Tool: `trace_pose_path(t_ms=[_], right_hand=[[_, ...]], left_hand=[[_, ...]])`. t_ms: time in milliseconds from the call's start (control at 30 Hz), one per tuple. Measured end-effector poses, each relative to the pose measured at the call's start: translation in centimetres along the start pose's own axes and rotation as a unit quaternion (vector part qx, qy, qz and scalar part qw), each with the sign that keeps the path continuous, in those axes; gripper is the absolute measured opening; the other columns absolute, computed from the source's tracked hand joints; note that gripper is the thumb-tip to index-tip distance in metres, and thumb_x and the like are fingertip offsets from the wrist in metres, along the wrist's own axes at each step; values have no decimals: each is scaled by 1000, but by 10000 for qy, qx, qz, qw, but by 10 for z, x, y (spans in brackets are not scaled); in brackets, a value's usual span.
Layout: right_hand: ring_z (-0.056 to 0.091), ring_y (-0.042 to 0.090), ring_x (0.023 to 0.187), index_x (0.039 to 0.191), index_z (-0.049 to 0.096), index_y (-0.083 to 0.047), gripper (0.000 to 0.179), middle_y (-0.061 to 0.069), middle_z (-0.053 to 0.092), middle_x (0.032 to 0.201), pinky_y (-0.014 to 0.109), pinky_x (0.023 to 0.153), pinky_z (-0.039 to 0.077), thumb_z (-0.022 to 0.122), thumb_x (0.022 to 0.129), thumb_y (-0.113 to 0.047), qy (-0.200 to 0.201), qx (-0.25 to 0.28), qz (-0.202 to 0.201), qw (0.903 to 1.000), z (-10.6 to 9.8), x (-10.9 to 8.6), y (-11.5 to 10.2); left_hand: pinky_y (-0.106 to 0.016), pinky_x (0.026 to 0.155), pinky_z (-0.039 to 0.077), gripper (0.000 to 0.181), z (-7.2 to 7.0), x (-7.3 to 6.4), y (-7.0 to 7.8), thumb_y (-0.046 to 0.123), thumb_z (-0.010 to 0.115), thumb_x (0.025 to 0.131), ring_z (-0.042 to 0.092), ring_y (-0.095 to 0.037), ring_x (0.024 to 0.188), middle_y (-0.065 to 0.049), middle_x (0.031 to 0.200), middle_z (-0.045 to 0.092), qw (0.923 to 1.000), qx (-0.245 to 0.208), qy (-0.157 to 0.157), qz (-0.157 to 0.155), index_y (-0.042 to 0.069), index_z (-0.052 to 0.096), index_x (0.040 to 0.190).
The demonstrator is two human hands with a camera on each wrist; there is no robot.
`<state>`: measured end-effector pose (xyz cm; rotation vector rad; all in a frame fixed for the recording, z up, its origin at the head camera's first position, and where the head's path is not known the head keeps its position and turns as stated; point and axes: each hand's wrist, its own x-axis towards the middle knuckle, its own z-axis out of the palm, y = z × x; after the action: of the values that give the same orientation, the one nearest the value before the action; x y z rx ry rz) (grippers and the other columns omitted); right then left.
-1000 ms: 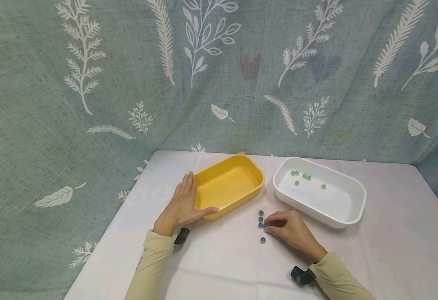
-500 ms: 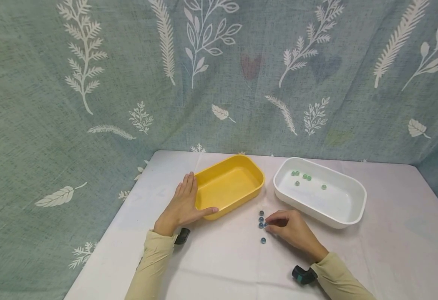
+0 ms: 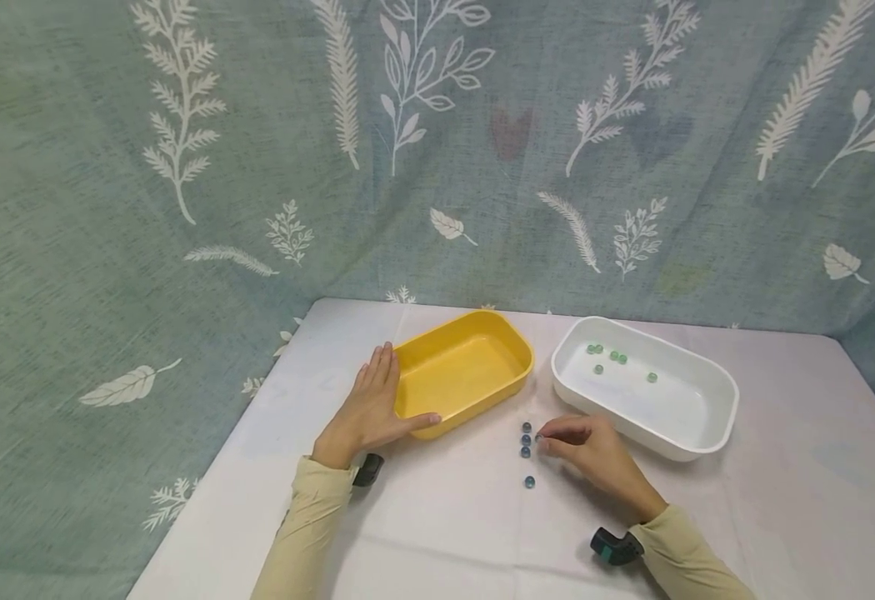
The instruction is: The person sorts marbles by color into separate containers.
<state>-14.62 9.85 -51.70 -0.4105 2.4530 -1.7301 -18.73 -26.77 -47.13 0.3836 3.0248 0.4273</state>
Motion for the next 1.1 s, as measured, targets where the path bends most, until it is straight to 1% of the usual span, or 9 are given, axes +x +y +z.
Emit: trace_pose_path(t_ms=[100, 200, 367, 533, 667, 800, 900, 1033, 1100], right_hand=[[70, 1, 98, 105, 81, -7, 19, 10, 78, 111, 17, 86, 55, 81, 89, -17, 79, 20, 10, 10000, -2, 1, -3], [70, 1, 96, 104, 81, -7, 18, 10, 79, 110, 17, 85, 56, 82, 89, -18, 170, -34, -84, 9998, -4, 3, -7], [73, 1, 89, 101, 82, -6, 15, 13, 80, 103, 17, 82, 58, 82, 88, -13, 322, 54, -343, 9989, -4, 12, -16], [74, 4, 87, 100, 82, -6, 14, 14, 79, 102, 19, 81, 61, 82, 88, -11, 358, 189, -669, 9969, -6, 23, -26], [74, 6, 88, 101, 82, -6, 15, 12, 78, 103, 20, 81, 60, 82, 89, -14, 361, 115, -660, 9971, -7, 31, -35], [74, 7, 90, 105, 81, -4, 20, 11, 79, 105, 20, 82, 60, 82, 90, -17, 359, 84, -631, 9973, -6, 41, -42], [73, 9, 90, 105, 82, -6, 19, 11, 79, 105, 20, 82, 60, 82, 90, -18, 397, 41, -715, 9966, -5, 49, -48], [73, 12, 91, 102, 83, -9, 16, 12, 78, 105, 21, 82, 60, 81, 90, -20, 382, 203, -817, 9957, -5, 61, -58], [73, 12, 93, 103, 82, -8, 17, 13, 78, 106, 21, 83, 60, 81, 90, -20, 321, 375, -818, 9954, -4, 67, -63]], left_hand=[[-56, 132, 8, 135, 0, 0, 0, 87, 57, 80, -4, -36, 164, -19, 175, -6, 10000, 7, 31, 15, -4, 5, 163], [-56, 132, 9, 135, 0, 0, 0, 87, 58, 80, -3, -36, 164, -20, 174, -5, 10000, 16, 61, 38, -5, 6, 163], [-56, 132, 10, 134, 1, 0, -1, 87, 57, 80, -1, -37, 164, -21, 174, -3, 9999, 68, 106, 47, -6, 7, 163], [-55, 132, 9, 134, 0, 0, -2, 88, 57, 80, -2, -36, 164, -20, 174, -5, 10000, 57, 63, 20, -5, 6, 163], [-55, 132, 8, 135, 0, -1, -1, 87, 57, 80, -3, -35, 164, -19, 174, -6, 10000, 45, 51, 24, -5, 5, 163], [-54, 132, 9, 135, 0, -2, 0, 88, 56, 80, -3, -35, 164, -19, 174, -6, 10000, 36, 67, 32, -4, 5, 163], [-55, 132, 9, 135, 1, -2, -1, 88, 57, 80, -3, -36, 164, -20, 174, -5, 10000, 21, 79, 44, -5, 6, 163], [-55, 132, 9, 135, 2, -2, -2, 88, 56, 80, -3, -36, 164, -20, 174, -6, 10000, 25, 64, 54, -5, 5, 163], [-55, 132, 8, 135, 2, -1, -2, 89, 56, 80, -3, -35, 164, -20, 175, -6, 10000, 36, 46, 19, -4, 5, 164]])
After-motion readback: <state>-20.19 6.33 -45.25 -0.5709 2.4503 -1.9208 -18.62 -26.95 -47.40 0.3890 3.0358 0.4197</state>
